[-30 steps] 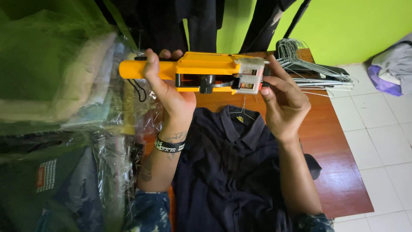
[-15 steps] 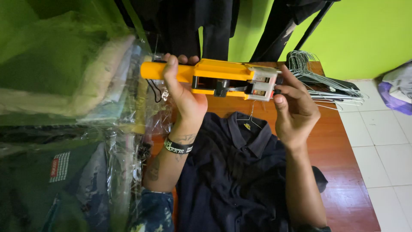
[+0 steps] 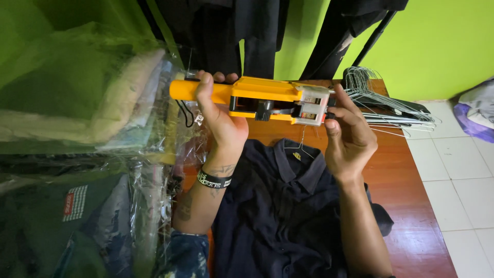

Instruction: Unpacking a folded shirt from its plastic sleeve, placing it onto a wire hanger, and inspecting a price labeller.

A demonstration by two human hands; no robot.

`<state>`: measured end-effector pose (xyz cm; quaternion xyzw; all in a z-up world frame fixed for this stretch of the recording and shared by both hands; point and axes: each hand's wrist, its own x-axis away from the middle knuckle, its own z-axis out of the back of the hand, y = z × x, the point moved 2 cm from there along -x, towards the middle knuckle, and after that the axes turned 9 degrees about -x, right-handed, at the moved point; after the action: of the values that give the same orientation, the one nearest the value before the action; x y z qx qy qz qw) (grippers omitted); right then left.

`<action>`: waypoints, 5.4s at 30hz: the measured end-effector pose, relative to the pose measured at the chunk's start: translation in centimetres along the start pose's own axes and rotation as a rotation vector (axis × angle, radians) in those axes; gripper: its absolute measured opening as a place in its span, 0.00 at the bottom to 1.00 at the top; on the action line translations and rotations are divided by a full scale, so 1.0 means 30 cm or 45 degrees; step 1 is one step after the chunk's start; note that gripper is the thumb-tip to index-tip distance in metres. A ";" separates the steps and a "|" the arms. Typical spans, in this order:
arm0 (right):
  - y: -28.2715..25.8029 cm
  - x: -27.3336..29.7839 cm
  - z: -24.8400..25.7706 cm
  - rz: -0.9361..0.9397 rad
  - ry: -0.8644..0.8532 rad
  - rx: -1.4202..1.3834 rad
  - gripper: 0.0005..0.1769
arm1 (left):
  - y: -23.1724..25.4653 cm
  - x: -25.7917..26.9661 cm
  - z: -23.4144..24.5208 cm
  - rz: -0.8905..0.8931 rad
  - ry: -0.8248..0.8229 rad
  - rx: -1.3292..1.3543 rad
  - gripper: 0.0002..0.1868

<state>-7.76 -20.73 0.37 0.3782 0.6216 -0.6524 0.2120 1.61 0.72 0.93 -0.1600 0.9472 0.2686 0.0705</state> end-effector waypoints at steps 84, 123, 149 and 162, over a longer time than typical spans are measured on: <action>-0.007 -0.046 -0.111 0.007 -0.144 -0.096 0.13 | 0.111 0.028 0.115 -0.248 0.147 0.100 0.15; -0.124 -0.005 -0.113 0.050 -0.100 -0.031 0.13 | 0.187 0.088 0.030 -0.075 0.121 0.097 0.19; -0.101 -0.001 -0.108 0.039 -0.081 -0.059 0.16 | 0.192 0.096 0.020 -0.088 0.100 0.072 0.14; -0.095 0.013 -0.116 0.023 -0.026 -0.105 0.15 | 0.200 0.098 0.017 -0.080 0.088 0.047 0.16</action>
<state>-9.34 -16.87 2.13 0.3680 0.6422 -0.6283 0.2396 -3.19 5.04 2.78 -0.1977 0.9484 0.2430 0.0489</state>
